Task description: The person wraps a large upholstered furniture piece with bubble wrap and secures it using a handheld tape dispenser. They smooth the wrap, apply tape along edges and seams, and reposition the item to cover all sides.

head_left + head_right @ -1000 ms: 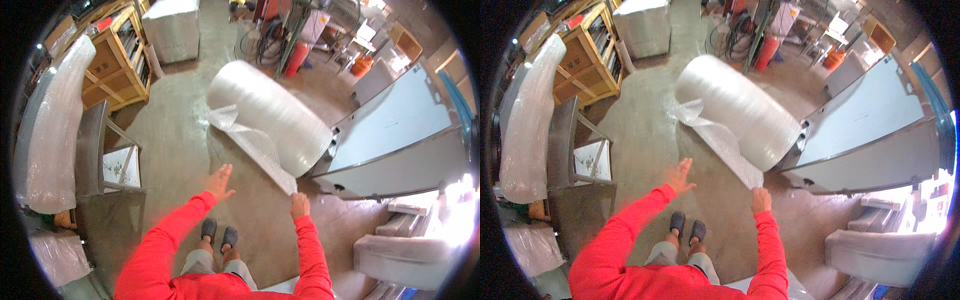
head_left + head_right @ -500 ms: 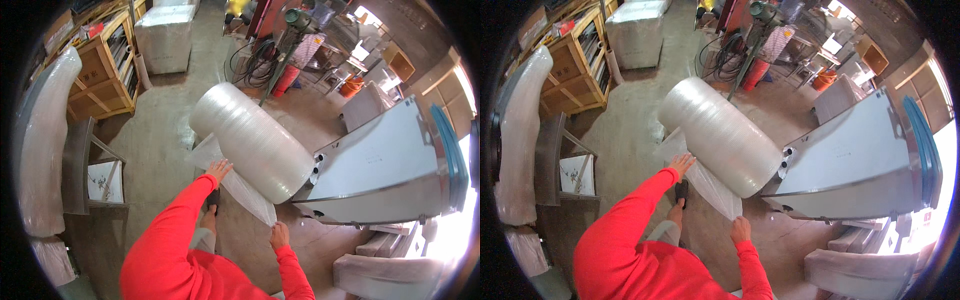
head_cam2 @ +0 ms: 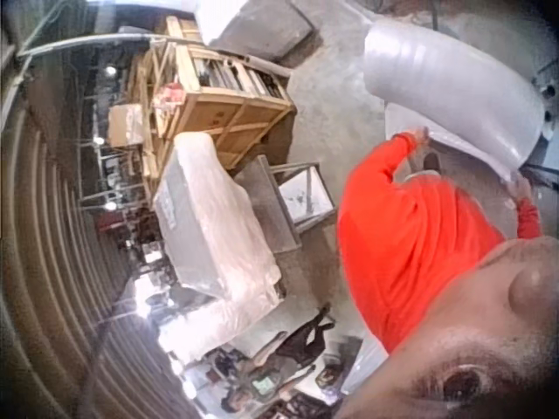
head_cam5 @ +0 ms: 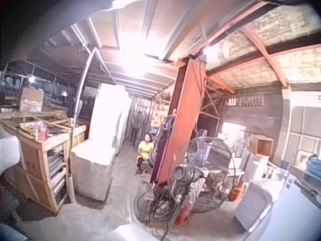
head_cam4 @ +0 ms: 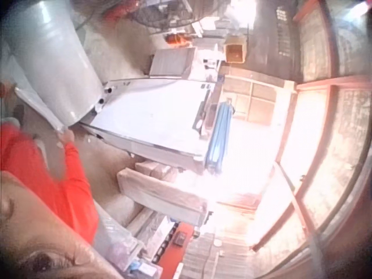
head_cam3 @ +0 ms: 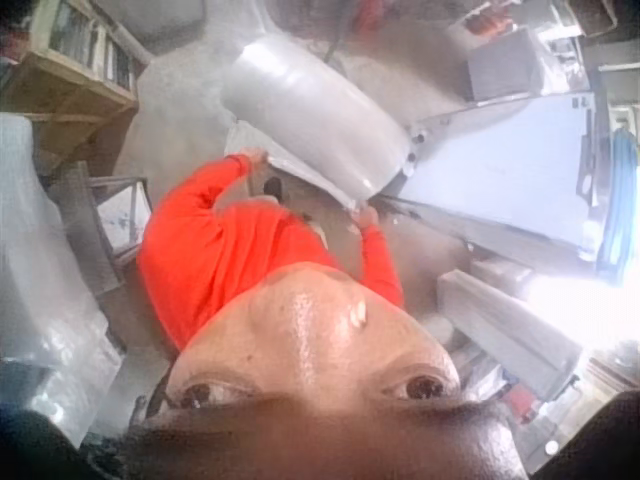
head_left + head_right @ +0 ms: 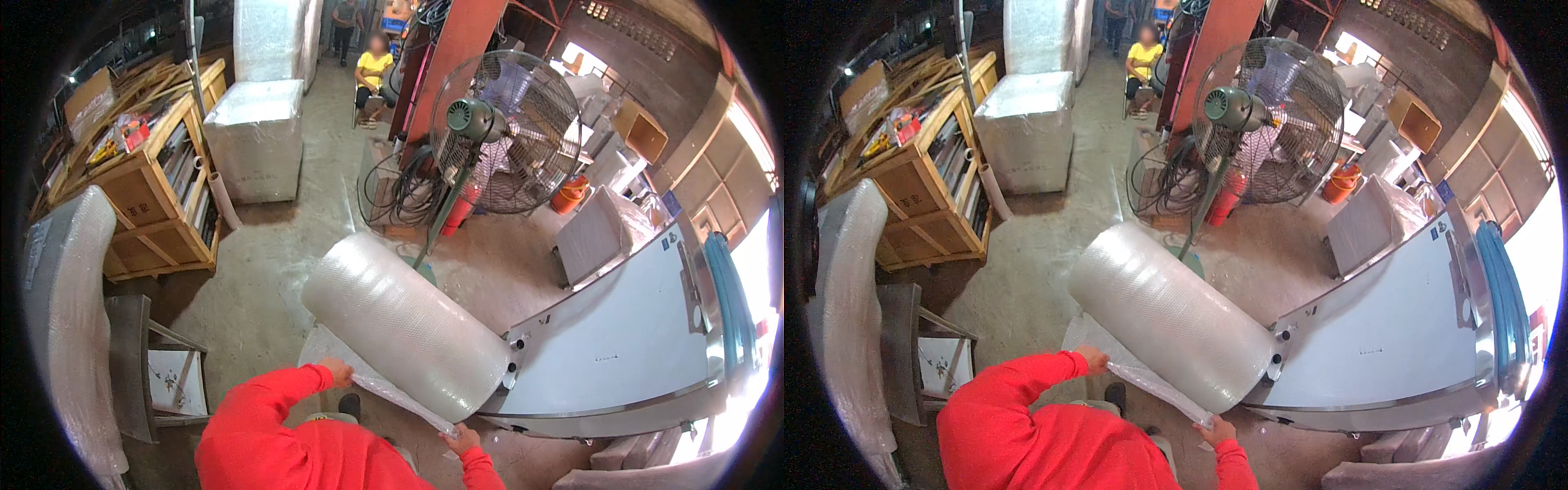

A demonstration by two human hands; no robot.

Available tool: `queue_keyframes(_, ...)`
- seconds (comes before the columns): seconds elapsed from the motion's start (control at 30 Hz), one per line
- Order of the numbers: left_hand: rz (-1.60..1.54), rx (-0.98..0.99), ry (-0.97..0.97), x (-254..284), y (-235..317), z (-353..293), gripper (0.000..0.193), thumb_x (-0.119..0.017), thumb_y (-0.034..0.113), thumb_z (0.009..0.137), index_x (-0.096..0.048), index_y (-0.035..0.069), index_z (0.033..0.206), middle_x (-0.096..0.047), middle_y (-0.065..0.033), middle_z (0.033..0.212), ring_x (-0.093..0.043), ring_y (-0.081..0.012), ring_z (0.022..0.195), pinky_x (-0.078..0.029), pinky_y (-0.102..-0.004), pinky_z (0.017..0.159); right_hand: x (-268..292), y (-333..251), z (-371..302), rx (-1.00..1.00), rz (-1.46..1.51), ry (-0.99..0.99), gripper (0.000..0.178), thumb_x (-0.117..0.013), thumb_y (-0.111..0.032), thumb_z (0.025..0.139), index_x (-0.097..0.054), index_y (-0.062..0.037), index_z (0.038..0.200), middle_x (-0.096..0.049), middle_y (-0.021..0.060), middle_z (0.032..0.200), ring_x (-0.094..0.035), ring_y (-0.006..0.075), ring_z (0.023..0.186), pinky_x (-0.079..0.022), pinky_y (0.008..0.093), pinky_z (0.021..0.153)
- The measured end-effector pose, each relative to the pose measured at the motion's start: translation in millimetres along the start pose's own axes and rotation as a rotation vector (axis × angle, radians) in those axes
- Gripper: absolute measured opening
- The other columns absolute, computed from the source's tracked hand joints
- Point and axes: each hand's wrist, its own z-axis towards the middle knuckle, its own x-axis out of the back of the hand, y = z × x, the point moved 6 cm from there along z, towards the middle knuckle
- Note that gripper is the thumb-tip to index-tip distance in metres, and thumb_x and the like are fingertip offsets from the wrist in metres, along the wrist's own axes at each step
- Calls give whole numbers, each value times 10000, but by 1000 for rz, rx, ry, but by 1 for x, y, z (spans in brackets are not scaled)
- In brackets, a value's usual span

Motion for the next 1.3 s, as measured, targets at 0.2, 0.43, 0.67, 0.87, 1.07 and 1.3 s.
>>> queue_keyframes(0.2,-70,23,8,52,41,-69,321,-587,391,881,-693,97,952,-705,-210,850,-684,-438,811,-535,-558,721,56,-13,-33,177,52,113,324,-759,-420,811,-704,-105,865,-673,164,702,-682,386,662,-527,493,604)
queue_keyframes(0.43,30,-106,-39,123,88,-100,247,-610,331,849,-690,99,878,-706,-202,854,-686,-416,799,-538,-541,708,149,-43,-33,423,3,140,135,-734,-164,786,-712,-84,892,-685,123,747,-685,282,660,-539,402,601)
queue_keyframes(0.67,266,-116,363,271,122,-111,149,-621,245,872,-640,104,827,-701,-176,817,-687,-398,812,-526,-533,727,290,-97,1,611,-89,365,194,-718,-238,855,-636,-115,730,-566,128,633,-627,274,581,-459,430,524)
queue_keyframes(0.87,114,-33,797,428,184,-262,429,-783,458,818,-651,54,878,-668,-124,822,-669,-278,751,-483,-437,623,494,-112,-44,673,-19,928,205,-744,-88,865,-581,-28,755,-564,94,700,-537,232,632,-440,356,593)
queue_keyframes(1.07,328,231,757,372,168,-380,350,-784,429,768,-741,116,918,-704,-95,845,-693,-336,881,-534,-470,775,583,-114,-19,604,-142,1161,226,-737,-212,910,-702,-6,997,-688,143,893,-642,270,795,-521,387,765)
queue_keyframes(1.3,68,690,783,168,92,-494,277,-776,495,764,-758,238,866,-622,-19,944,-576,-279,1045,-395,-478,921,491,-231,71,1026,48,717,131,-737,-83,852,-638,-2,875,-607,103,790,-611,245,760,-493,363,714)
